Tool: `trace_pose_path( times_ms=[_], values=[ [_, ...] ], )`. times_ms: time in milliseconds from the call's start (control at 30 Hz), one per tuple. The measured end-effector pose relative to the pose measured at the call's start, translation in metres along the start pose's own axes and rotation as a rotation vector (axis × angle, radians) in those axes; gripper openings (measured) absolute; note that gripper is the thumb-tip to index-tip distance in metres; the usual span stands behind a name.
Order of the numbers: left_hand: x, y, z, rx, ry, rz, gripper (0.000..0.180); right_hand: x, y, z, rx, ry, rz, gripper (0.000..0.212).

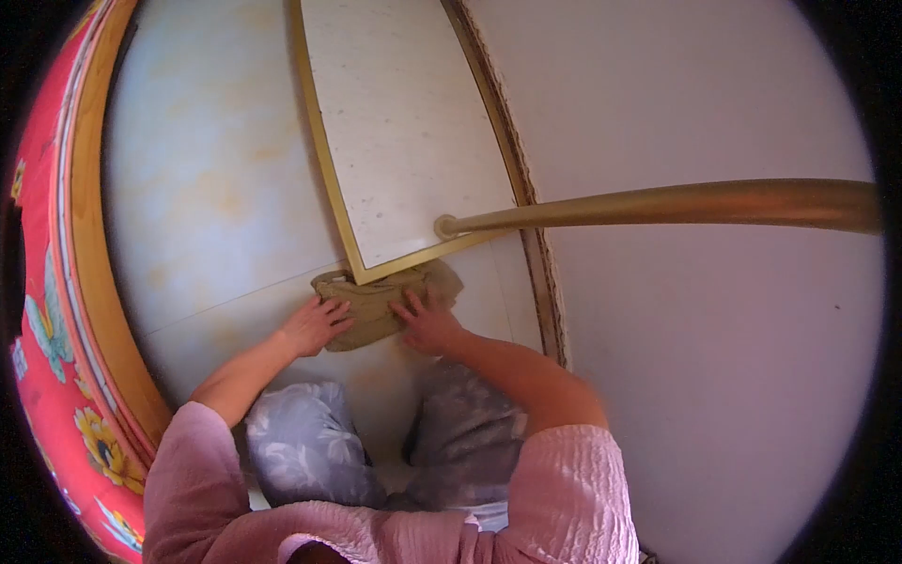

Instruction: The person wipes the floor and baseboards by hand using a cloth, moving a fan and metal stools aside to reach the edges.

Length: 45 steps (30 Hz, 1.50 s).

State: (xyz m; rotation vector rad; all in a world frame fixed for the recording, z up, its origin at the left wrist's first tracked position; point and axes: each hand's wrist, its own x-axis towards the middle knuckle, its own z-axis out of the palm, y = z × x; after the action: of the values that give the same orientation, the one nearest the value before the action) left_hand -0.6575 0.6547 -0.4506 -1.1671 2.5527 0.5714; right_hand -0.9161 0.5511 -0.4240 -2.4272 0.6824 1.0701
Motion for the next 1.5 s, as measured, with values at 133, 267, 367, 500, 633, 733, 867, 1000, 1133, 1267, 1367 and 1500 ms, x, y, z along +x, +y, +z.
trace_pose_path(
  times_ms=[133, 267, 367, 500, 633, 733, 867, 1000, 1133, 1267, 1367, 1500],
  values=[
    [0.017, 0.003, -0.012, 0.067, -0.006, 0.012, 0.065, 0.0, 0.031, 0.012, -0.025, 0.237, 0.037, 0.073],
    [0.054, 0.016, -0.016, -0.023, 0.029, -0.025, 0.063, 0.001, 0.07, 0.008, -0.121, 0.364, -0.001, 0.064],
    [0.074, 0.036, -0.042, -0.183, -0.09, -0.149, 0.06, -0.004, 0.083, 0.005, -0.071, 0.372, -0.032, 0.062],
    [0.111, 0.033, -0.074, -0.386, -0.404, -0.213, 0.057, -0.008, 0.089, 0.013, -0.113, 0.242, 0.074, 0.063],
    [0.14, 0.043, -0.04, -0.131, -0.111, -0.045, 0.052, -0.024, 0.117, 0.047, 0.134, 0.41, 0.403, 0.065],
    [0.163, 0.06, -0.029, -0.221, 0.009, -0.228, 0.05, -0.041, 0.145, 0.065, 0.304, 0.331, 0.659, 0.065],
    [0.173, 0.083, -0.03, -0.056, 0.033, -0.23, 0.048, -0.032, 0.132, 0.091, 0.349, 0.33, 0.746, 0.067],
    [0.162, 0.091, -0.032, 0.102, 0.093, -0.162, 0.045, -0.005, 0.054, 0.104, 0.463, 0.318, 0.997, 0.067],
    [0.14, 0.087, -0.026, 0.244, 0.028, 0.001, 0.04, -0.002, -0.052, 0.129, 0.149, 0.403, 0.614, 0.061],
    [0.119, 0.083, -0.045, 0.052, -0.546, -0.052, 0.031, -0.011, -0.127, 0.12, 0.08, 0.47, 0.161, 0.052],
    [0.044, 0.041, -0.086, -0.132, -0.393, -0.097, 0.021, -0.024, -0.123, 0.077, 0.446, 0.112, 0.259, 0.049],
    [-0.069, -0.02, -0.178, -0.171, -0.137, -0.269, 0.021, -0.023, -0.1, 0.015, 0.707, -0.025, 0.483, 0.046]
  ],
)
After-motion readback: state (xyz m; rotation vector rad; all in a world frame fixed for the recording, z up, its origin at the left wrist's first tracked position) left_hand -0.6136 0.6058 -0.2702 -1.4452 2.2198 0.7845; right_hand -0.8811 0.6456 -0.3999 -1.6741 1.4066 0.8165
